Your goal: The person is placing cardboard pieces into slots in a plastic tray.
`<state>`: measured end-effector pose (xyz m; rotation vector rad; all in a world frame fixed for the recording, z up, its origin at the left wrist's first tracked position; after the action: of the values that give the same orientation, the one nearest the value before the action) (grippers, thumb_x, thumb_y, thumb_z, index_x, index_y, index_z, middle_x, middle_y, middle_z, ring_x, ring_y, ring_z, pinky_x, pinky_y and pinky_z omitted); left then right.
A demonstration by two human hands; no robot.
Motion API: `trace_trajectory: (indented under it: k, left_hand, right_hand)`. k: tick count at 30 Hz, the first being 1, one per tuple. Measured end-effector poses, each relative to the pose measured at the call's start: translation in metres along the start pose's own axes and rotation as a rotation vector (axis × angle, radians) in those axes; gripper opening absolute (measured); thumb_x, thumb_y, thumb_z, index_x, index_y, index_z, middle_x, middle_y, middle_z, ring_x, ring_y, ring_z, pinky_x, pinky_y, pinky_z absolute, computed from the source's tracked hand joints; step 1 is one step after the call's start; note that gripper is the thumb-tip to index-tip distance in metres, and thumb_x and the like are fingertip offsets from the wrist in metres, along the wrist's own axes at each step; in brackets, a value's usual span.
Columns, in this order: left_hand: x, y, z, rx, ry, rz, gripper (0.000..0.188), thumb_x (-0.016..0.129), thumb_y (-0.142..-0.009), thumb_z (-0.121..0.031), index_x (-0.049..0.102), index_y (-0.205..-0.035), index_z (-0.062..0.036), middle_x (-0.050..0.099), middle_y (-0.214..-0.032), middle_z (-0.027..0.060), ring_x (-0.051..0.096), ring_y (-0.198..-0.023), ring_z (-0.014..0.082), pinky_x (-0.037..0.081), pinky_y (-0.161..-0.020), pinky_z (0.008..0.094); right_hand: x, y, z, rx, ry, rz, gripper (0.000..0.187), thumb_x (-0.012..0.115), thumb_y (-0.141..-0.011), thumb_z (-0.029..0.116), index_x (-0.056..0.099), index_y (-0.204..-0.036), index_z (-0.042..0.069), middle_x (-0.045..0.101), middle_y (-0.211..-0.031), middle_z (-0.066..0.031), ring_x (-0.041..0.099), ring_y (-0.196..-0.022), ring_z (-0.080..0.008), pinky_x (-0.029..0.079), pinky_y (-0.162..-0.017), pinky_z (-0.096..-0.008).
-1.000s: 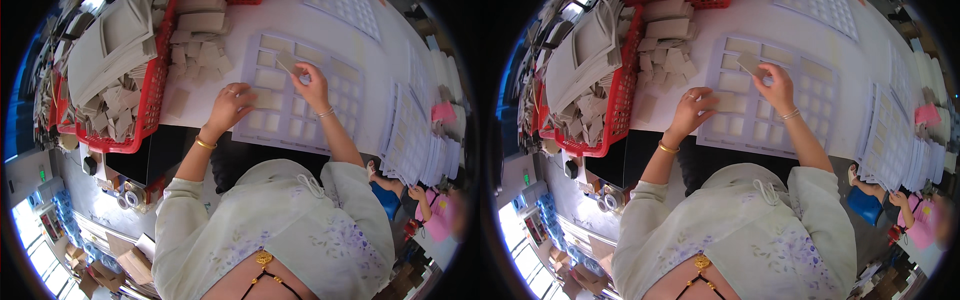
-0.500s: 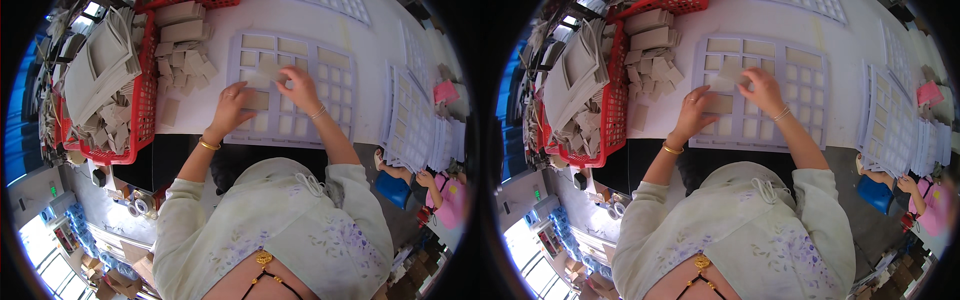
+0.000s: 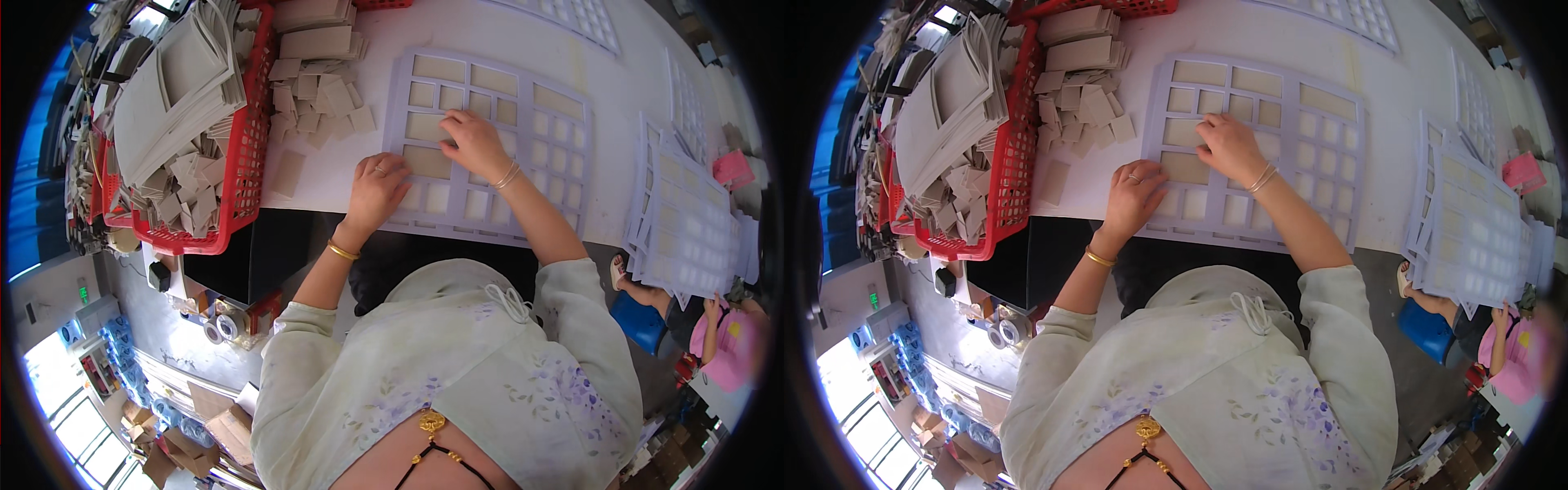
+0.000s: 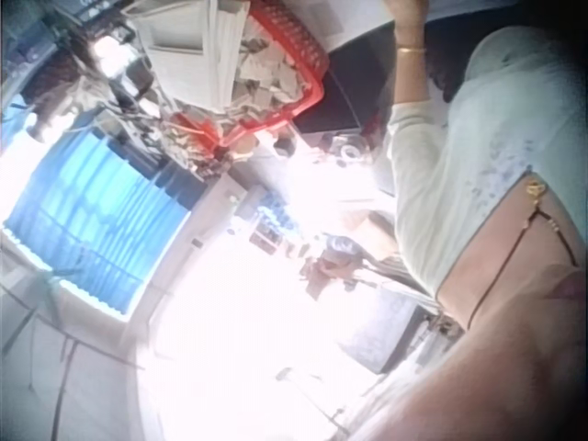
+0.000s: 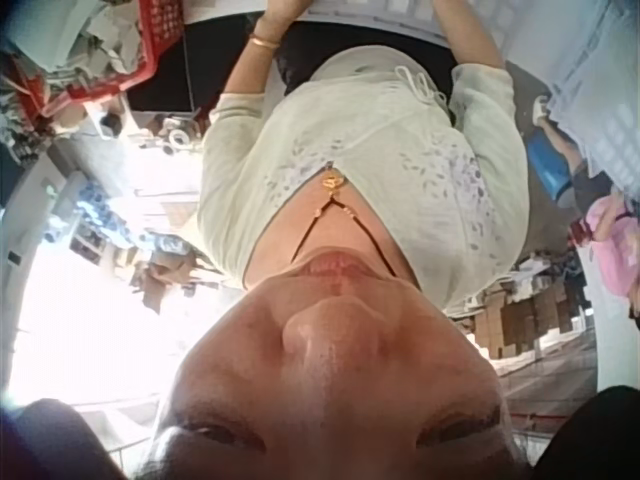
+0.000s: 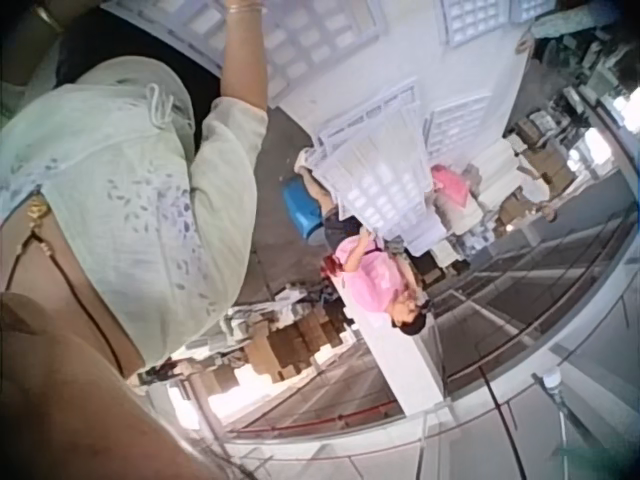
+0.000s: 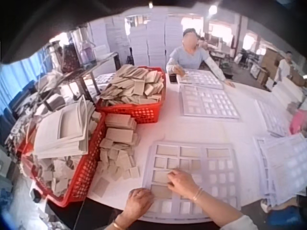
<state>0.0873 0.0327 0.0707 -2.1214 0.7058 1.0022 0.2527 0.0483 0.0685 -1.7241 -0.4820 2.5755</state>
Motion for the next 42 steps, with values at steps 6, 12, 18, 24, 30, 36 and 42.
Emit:
trace_trajectory:
  k: [6,12,18,24,30,36,42]
  left_hand:
    - [0.005,-0.003,-0.007,0.031,-0.012,0.019,0.03,0.071,-0.071,-0.012,0.066,-0.1,-0.0101,0.06,-0.111,0.0036,0.053,-0.111,0.0243,0.037,-0.099,0.044]
    - [0.005,-0.004,-0.005,0.026,-0.01,0.026,0.03,0.071,-0.071,-0.012,0.066,-0.101,-0.0109,0.061,-0.111,0.0026,0.053,-0.111,0.0233,0.037,-0.099,0.0452]
    - [0.007,-0.005,0.001,0.019,-0.018,0.031,0.028,0.07,-0.073,-0.012,0.066,-0.101,-0.0123,0.061,-0.11,0.0017,0.053,-0.112,0.0227,0.036,-0.101,0.0465]
    - [-0.001,-0.008,-0.001,0.038,0.017,0.02,0.024,0.068,-0.075,-0.009,0.066,-0.099,-0.0124,0.062,-0.109,0.0016,0.055,-0.107,0.0217,0.039,-0.097,0.0447]
    - [-0.021,0.003,0.08,-0.319,0.125,-0.266,0.022,0.066,-0.078,-0.01,0.063,-0.1,-0.0122,0.063,-0.098,0.006,0.059,-0.089,0.0267,0.043,-0.084,0.0397]
    - [-0.042,-0.006,0.131,-0.49,-0.262,-0.271,0.038,0.07,-0.076,-0.021,0.058,-0.111,-0.0133,0.059,-0.105,0.0098,0.056,-0.1,0.0286,0.042,-0.084,0.0426]
    - [-0.035,-0.012,0.138,-0.563,-0.433,-0.154,0.046,0.075,-0.072,-0.029,0.058,-0.111,-0.0107,0.057,-0.11,0.0103,0.056,-0.1,0.0311,0.044,-0.083,0.044]
  right_hand:
    - [0.0,0.003,0.007,-0.02,0.009,-0.011,0.019,0.068,-0.074,0.016,0.062,-0.089,0.006,0.06,-0.104,-0.006,0.058,-0.097,-0.0257,0.052,-0.077,-0.0391]
    - [-0.015,0.018,0.006,0.07,0.046,-0.156,0.015,0.064,-0.074,0.009,0.067,-0.088,0.009,0.06,-0.103,-0.0013,0.054,-0.101,-0.0211,0.041,-0.087,-0.0388]
    - [-0.005,0.022,0.006,0.07,0.087,0.032,0.024,0.06,-0.073,0.005,0.069,-0.094,0.013,0.063,-0.107,0.0021,0.052,-0.108,-0.0171,0.029,-0.095,-0.0443]
    - [0.002,0.002,0.005,0.083,0.221,0.198,0.021,0.059,-0.075,0.007,0.069,-0.093,0.013,0.065,-0.105,0.001,0.053,-0.105,-0.0175,0.03,-0.093,-0.0432]
    - [0.011,-0.064,0.044,-0.025,0.062,-0.112,0.022,0.065,-0.078,0.018,0.067,-0.099,0.014,0.063,-0.096,0.0002,0.055,-0.096,-0.019,0.031,-0.088,-0.0412]
    - [0.067,-0.098,0.061,0.03,0.124,-0.041,0.027,0.074,-0.07,0.028,0.066,-0.092,0.013,0.059,-0.096,-0.0028,0.054,-0.099,-0.0197,0.031,-0.087,-0.0417]
    - [0.069,-0.101,0.054,0.083,0.09,-0.003,0.023,0.074,-0.069,0.027,0.066,-0.086,0.014,0.059,-0.094,-0.0028,0.054,-0.096,-0.0196,0.031,-0.085,-0.0407]
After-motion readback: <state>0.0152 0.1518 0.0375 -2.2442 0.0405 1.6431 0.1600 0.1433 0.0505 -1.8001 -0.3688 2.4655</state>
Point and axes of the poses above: each hand's wrist, its own y-axis away from the middle knuckle, its own x-axis out of the palm, z = x × y, the point moved 9 cm from there along -y, towards the middle knuckle
